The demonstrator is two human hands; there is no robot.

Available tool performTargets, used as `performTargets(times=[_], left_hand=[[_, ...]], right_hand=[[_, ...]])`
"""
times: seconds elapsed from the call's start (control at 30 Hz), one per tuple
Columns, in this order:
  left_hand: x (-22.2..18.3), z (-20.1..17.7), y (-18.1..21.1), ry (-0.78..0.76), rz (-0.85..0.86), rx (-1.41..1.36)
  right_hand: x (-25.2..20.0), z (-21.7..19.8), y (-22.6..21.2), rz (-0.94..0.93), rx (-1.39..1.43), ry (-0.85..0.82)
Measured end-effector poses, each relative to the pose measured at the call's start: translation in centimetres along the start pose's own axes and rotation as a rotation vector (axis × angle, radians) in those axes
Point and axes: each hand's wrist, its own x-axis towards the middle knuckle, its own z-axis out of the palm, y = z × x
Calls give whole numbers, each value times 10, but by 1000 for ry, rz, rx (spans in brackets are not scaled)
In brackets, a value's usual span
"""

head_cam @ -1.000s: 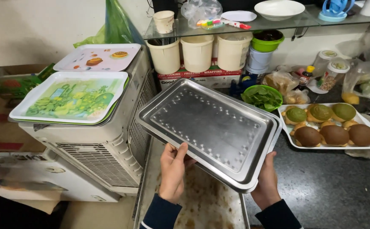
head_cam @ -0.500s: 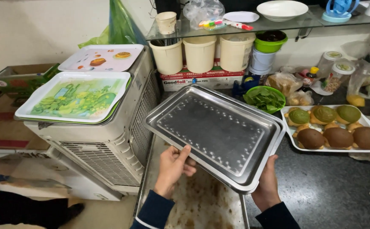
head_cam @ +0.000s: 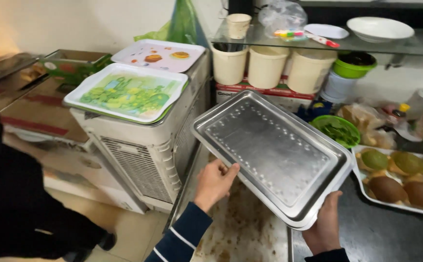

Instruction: Transferring turtle-shaped breads from a baking sheet to a tray using a scraper and organizing trays in a bakery.

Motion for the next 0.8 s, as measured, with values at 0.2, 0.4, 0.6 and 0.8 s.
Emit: performTargets(times=[0.2, 0.4, 0.6, 0.8], left_hand=[[43, -79, -28, 362, 272, -60], [144, -248, -95, 730, 6, 277], [186, -287, -97, 519, -326, 378], [182, -281, -86, 631, -397, 189]], right_hand=[[11, 11, -5, 37, -3, -90], [143, -81, 48, -63, 742, -909], [51, 19, -6, -57, -30, -17], [32, 43, -15, -73, -73, -61]])
